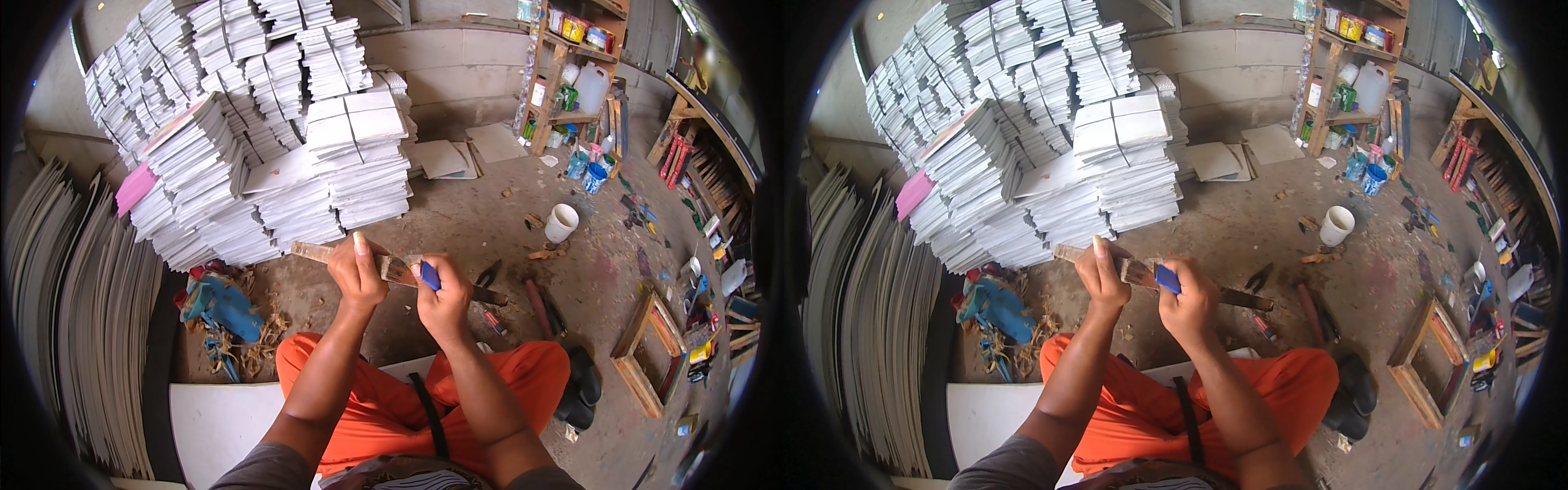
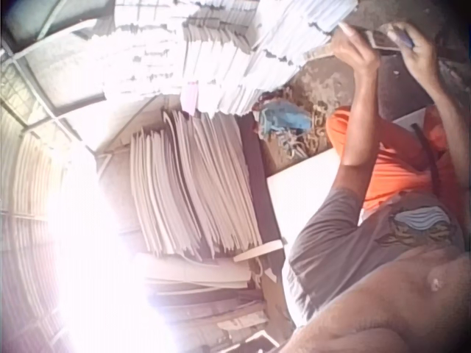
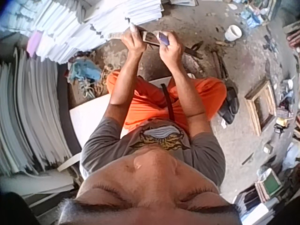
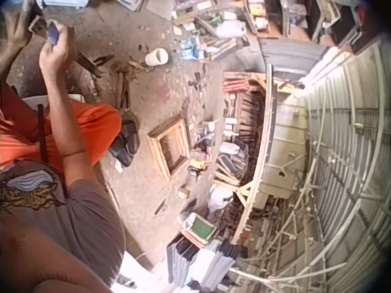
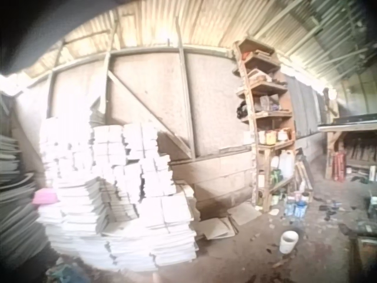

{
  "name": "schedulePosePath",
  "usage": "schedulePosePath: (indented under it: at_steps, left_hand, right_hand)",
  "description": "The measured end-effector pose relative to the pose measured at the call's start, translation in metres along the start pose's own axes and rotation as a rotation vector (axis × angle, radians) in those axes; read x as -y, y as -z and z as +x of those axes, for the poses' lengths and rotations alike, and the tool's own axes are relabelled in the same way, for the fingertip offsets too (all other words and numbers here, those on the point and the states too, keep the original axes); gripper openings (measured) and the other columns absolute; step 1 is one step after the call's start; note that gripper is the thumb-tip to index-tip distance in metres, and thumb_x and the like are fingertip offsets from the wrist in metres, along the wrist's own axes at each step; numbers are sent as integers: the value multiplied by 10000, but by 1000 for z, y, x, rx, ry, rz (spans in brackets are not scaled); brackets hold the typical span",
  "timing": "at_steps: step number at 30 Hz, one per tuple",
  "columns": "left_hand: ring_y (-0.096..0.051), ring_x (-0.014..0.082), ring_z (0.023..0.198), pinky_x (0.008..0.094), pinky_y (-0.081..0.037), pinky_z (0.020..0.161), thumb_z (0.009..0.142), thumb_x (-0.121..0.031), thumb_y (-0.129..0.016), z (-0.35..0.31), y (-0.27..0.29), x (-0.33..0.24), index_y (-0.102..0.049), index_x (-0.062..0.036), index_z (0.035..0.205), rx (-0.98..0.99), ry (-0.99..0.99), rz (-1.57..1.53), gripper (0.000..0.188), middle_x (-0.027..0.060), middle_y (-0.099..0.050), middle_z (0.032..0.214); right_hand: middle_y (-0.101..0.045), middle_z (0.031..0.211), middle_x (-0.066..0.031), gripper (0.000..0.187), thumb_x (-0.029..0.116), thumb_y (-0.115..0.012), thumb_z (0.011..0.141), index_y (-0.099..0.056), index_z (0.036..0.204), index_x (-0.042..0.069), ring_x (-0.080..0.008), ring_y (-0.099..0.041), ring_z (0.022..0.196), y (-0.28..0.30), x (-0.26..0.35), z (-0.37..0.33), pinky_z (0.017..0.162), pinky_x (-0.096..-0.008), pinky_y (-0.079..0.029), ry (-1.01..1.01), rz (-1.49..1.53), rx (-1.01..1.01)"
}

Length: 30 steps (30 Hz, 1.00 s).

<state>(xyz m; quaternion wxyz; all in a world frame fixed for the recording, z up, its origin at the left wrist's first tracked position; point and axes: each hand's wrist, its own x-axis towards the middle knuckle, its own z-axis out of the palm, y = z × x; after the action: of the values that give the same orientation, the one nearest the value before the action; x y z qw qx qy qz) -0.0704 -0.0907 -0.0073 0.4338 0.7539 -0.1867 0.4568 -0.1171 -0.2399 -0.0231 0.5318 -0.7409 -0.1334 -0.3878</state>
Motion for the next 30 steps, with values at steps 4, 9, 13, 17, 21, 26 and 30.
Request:
schedulePosePath:
  at_steps: [4,9,13,17,21,26,30]
  left_hand:
    - [-527,278,479,400,-418,526,1108,-267,-323,7,-1,1,-668,27,680,44,-27,-99,624,140,-606,584]
    - [-517,345,511,445,-403,552,1052,-180,-423,13,1,7,-613,5,660,156,-65,-254,473,149,-583,615]
    - [-550,345,577,445,-423,615,1023,-231,-465,20,1,4,-603,-18,659,337,-179,-436,443,135,-591,636]
    - [-573,304,671,428,-415,881,935,-329,-596,31,11,13,-586,-40,661,558,-121,-525,398,100,-597,674]
    - [-581,258,927,424,-319,1057,814,-366,-737,42,29,22,-594,-57,672,598,-39,-443,369,71,-634,844]
    - [-518,353,1311,483,-374,1123,905,-315,-762,18,21,31,-688,-13,1126,202,807,-352,382,139,-626,1276]
    - [-645,278,1219,374,-537,1004,979,-239,-733,23,53,49,-608,23,1373,431,1460,-1072,490,190,-672,1295]
  right_hand:
    - [-612,713,-68,138,144,-739,974,-678,932,28,-167,-571,649,6,-5,7,631,-320,-475,-169,51,78]
    - [-667,723,-63,188,192,-729,989,-696,923,18,-138,-632,685,17,-21,17,648,-325,-493,-355,223,227]
    - [-704,770,-54,195,186,-724,993,-701,935,2,-121,-632,715,12,-38,27,687,-320,-504,-484,297,298]
    - [-611,745,16,156,177,-711,1005,-670,939,43,-74,-543,627,12,-36,24,553,-263,-445,-667,481,364]
    - [-555,760,47,152,215,-694,1024,-647,975,79,-43,-478,540,4,-26,12,442,-230,-394,-759,785,335]
    - [-556,760,38,134,198,-677,1032,-643,978,79,-51,-486,518,-19,-22,8,449,-239,-413,-692,730,288]
    - [-530,717,27,130,170,-671,1029,-640,955,68,-64,-472,544,-25,-11,6,494,-271,-411,-602,595,392]
